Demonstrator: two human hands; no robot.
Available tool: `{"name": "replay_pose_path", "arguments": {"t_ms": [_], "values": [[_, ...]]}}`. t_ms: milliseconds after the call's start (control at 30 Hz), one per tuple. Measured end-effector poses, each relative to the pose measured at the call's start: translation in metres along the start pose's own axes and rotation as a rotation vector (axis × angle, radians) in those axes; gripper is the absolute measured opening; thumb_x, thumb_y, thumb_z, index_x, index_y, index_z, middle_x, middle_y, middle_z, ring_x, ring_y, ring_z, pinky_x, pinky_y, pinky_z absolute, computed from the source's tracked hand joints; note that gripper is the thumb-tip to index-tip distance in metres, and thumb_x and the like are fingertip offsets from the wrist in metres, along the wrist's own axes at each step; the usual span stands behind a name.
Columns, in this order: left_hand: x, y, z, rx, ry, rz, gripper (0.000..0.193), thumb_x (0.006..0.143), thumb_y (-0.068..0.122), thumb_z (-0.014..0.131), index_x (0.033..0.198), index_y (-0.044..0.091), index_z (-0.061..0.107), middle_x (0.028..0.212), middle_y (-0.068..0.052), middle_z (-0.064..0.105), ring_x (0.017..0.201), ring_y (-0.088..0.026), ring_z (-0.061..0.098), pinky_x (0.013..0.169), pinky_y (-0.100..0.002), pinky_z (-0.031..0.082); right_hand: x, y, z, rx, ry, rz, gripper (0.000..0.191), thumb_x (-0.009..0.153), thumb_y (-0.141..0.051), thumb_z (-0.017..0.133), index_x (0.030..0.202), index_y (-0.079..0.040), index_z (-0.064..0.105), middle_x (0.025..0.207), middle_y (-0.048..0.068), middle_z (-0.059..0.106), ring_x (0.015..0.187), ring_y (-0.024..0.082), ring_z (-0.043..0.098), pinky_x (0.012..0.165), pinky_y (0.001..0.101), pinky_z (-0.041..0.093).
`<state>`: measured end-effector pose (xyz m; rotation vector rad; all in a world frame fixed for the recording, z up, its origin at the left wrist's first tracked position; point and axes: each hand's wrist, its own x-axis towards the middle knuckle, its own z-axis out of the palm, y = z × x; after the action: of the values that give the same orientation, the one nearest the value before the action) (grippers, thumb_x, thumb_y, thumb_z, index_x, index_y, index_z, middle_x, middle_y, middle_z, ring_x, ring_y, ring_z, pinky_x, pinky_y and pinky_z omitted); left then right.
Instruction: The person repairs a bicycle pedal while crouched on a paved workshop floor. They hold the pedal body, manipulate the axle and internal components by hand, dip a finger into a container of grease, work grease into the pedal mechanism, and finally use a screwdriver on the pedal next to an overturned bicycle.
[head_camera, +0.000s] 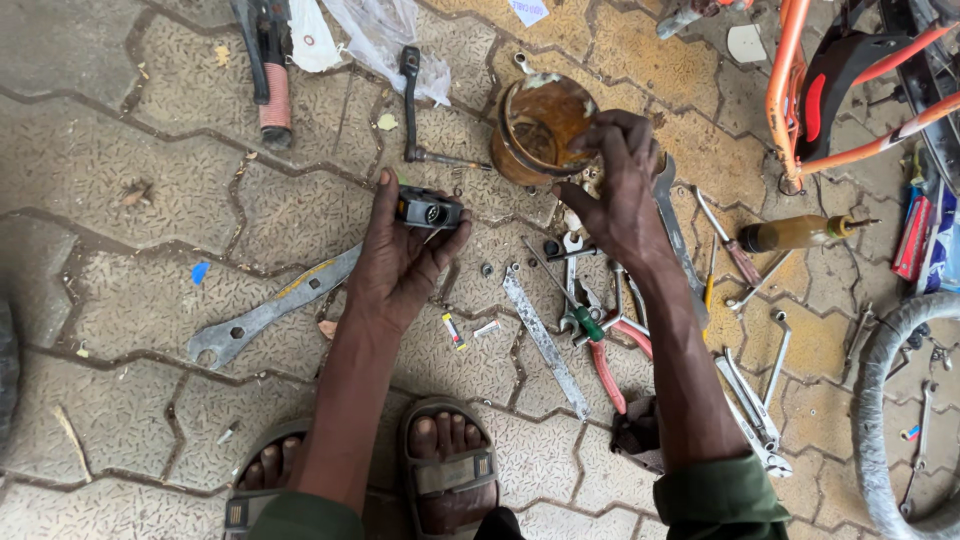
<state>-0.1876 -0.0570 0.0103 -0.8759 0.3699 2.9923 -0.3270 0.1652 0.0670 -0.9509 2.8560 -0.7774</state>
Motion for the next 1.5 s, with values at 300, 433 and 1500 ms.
{"name": "replay_pose_path", "arguments": {"t_ms": [300, 433, 1500], "values": [[-0.002, 0.004, 0.002, 0.024, -0.001, -0.033, 0.053, 0.090, 0.053, 0.071, 0.098, 0.000, 0.067, 0.094, -0.014, 0.073, 0.088, -0.027, 0.075, 0.082, -0.038, 0.067, 0.006, 0.039, -0.027, -0.101, 0.055, 0.078, 0.052, 0.081, 0.000, 0.082, 0.128, -0.016, 0.065, 0.152, 0.021, 0.037, 0.142, 0.041, 0.038, 0.120, 0.0576, 0.041], [-0.002, 0.001, 0.000, 0.034, -0.022, -0.016, 0.053, 0.092, 0.053, 0.071, 0.099, 0.000, 0.067, 0.094, -0.015, 0.072, 0.088, -0.027, 0.075, 0.081, -0.038, 0.067, 0.017, 0.046, -0.029, -0.214, -0.005, -0.104, 0.041, 0.086, 0.000, 0.082, 0.120, -0.021, 0.074, 0.155, 0.019, 0.038, 0.146, 0.041, 0.036, 0.122, 0.0653, 0.028], [0.012, -0.012, -0.005, -0.079, 0.028, -0.082, 0.050, 0.089, 0.051, 0.072, 0.100, 0.003, 0.065, 0.093, -0.012, 0.072, 0.085, -0.027, 0.074, 0.076, -0.039, 0.067, 0.071, 0.038, 0.016, -0.700, -0.517, -0.200, 0.068, 0.077, 0.001, 0.072, 0.128, -0.044, 0.072, 0.172, 0.010, 0.001, 0.156, 0.042, 0.005, 0.116, 0.0771, 0.008]]}}
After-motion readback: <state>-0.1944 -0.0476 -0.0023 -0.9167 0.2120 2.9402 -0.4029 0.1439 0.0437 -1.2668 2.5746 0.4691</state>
